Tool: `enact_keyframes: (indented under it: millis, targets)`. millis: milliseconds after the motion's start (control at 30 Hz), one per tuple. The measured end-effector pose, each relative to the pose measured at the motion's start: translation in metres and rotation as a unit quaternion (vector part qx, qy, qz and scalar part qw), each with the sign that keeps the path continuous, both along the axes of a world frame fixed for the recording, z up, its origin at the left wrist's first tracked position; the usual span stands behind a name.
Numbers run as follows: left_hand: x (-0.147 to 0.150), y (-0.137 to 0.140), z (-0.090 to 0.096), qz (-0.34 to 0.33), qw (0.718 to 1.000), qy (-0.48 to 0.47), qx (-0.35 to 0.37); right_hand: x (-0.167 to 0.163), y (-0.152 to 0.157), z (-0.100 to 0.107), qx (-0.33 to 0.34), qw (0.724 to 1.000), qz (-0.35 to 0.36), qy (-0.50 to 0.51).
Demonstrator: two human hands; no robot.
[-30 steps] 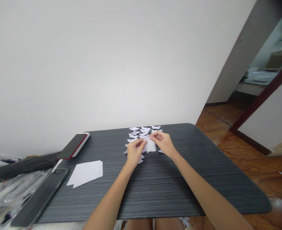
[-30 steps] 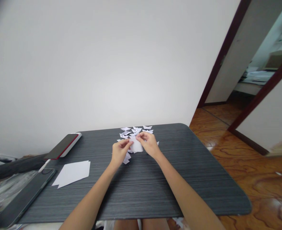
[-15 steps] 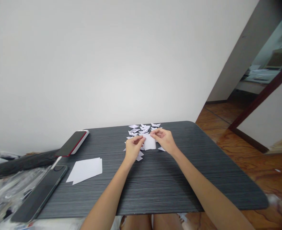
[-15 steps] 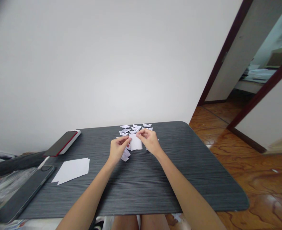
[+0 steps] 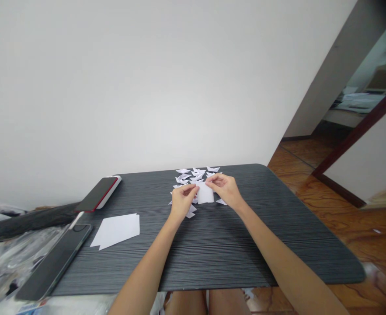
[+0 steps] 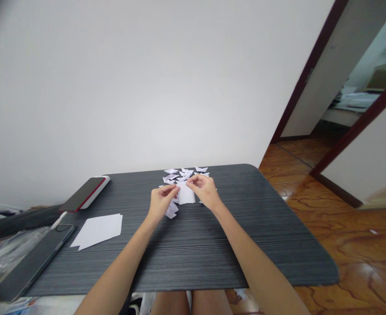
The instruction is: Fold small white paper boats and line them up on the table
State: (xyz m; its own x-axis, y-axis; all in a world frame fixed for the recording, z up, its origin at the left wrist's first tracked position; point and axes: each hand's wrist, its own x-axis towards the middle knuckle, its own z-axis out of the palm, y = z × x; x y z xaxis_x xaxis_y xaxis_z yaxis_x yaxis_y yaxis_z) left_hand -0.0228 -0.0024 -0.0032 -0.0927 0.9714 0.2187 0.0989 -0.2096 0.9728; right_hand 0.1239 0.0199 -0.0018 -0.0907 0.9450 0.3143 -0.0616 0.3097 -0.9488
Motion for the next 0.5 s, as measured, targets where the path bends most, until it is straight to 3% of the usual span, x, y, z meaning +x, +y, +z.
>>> enact_keyframes:
  millis: [233, 500]
  targets:
    - [0.0002, -0.0001, 0.0003, -0.011, 1.000, -0.001, 0.001, 0.0011, 0.0002, 0.0000, -0.009, 1.000, 0.008, 0.008]
    - [-0.0057, 0.0018, 0.0014, -0.034, 0.999, -0.006, -0.005, 0.0041, 0.0026, -0.0039, -0.116, 0.993, 0.035, -0.015]
